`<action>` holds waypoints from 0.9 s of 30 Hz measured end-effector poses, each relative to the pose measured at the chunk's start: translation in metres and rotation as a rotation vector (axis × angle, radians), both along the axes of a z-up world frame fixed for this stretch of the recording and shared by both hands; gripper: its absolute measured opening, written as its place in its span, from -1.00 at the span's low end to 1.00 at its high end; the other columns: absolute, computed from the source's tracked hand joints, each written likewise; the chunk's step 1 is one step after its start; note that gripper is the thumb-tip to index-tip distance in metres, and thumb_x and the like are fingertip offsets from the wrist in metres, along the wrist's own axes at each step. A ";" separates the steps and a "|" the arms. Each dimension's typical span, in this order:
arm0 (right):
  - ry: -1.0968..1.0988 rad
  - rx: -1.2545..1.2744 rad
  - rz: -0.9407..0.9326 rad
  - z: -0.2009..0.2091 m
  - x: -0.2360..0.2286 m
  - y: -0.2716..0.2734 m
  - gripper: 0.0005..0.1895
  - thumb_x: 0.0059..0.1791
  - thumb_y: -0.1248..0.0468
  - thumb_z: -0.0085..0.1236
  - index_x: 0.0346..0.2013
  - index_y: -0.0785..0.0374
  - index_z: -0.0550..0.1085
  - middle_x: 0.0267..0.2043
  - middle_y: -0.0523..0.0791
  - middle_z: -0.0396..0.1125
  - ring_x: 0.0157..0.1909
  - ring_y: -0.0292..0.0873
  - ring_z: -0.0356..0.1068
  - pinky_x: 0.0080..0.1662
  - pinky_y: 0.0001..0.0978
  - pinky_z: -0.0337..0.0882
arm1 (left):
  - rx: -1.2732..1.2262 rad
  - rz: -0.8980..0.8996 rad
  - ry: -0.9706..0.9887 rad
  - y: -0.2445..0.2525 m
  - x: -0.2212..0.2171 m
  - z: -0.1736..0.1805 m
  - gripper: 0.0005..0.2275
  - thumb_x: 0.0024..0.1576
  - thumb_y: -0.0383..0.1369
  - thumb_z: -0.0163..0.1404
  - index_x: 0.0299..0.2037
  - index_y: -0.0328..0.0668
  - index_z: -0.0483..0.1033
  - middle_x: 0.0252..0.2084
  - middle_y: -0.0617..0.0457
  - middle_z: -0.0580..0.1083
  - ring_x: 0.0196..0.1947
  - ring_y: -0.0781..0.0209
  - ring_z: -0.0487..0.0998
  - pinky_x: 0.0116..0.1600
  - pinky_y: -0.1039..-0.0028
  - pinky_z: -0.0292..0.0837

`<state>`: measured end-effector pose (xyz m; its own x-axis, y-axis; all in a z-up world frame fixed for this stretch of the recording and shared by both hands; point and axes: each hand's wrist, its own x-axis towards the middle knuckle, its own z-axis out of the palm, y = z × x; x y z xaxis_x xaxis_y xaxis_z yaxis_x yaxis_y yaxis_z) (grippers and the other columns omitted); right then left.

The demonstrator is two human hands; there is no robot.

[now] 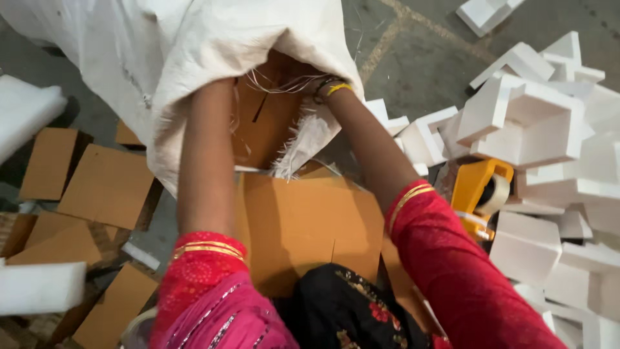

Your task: The person sits on the floor and assembles small white boxes by inserting white foam inserts into cardboard bases. They use a handheld tape dispenser to secure the foam pieces in place. The person also handles a large white sack and stacks the finished boxes.

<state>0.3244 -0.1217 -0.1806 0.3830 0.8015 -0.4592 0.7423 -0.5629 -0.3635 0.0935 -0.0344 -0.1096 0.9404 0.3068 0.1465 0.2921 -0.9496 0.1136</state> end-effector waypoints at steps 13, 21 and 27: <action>0.027 -0.099 0.028 0.014 0.049 -0.020 -0.40 -0.07 0.01 0.20 0.20 0.19 0.43 0.17 0.04 0.37 0.18 0.02 0.33 0.20 -0.12 0.29 | 0.018 0.160 -0.005 0.083 0.092 0.065 -0.70 0.21 -0.19 -0.02 -0.03 -0.25 0.55 -0.07 -0.22 0.50 -0.10 -0.10 0.51 0.02 0.13 0.43; 0.064 -0.130 0.017 0.014 0.023 -0.063 -0.37 -0.09 -0.02 0.24 0.22 0.18 0.44 0.23 0.03 0.35 0.23 0.00 0.30 0.24 -0.15 0.26 | 0.032 0.142 0.048 0.045 0.031 0.031 -0.67 0.21 -0.15 -0.03 0.01 -0.20 0.53 -0.01 -0.20 0.47 -0.04 -0.11 0.48 0.07 0.11 0.39; 0.120 0.088 0.089 0.037 -0.024 -0.101 -0.34 -0.09 -0.04 0.27 0.23 0.18 0.45 0.27 0.01 0.34 0.27 -0.02 0.28 0.28 -0.17 0.24 | 0.044 0.139 0.049 0.058 0.020 0.077 -0.65 0.21 -0.12 -0.04 0.05 -0.17 0.51 0.04 -0.19 0.44 0.01 -0.11 0.45 0.11 0.10 0.36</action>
<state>0.3000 -0.2225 -0.1437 0.2550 0.8690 -0.4240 0.7362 -0.4588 -0.4975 0.1135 0.0236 -0.0321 0.8957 0.4288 0.1175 0.4252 -0.9034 0.0552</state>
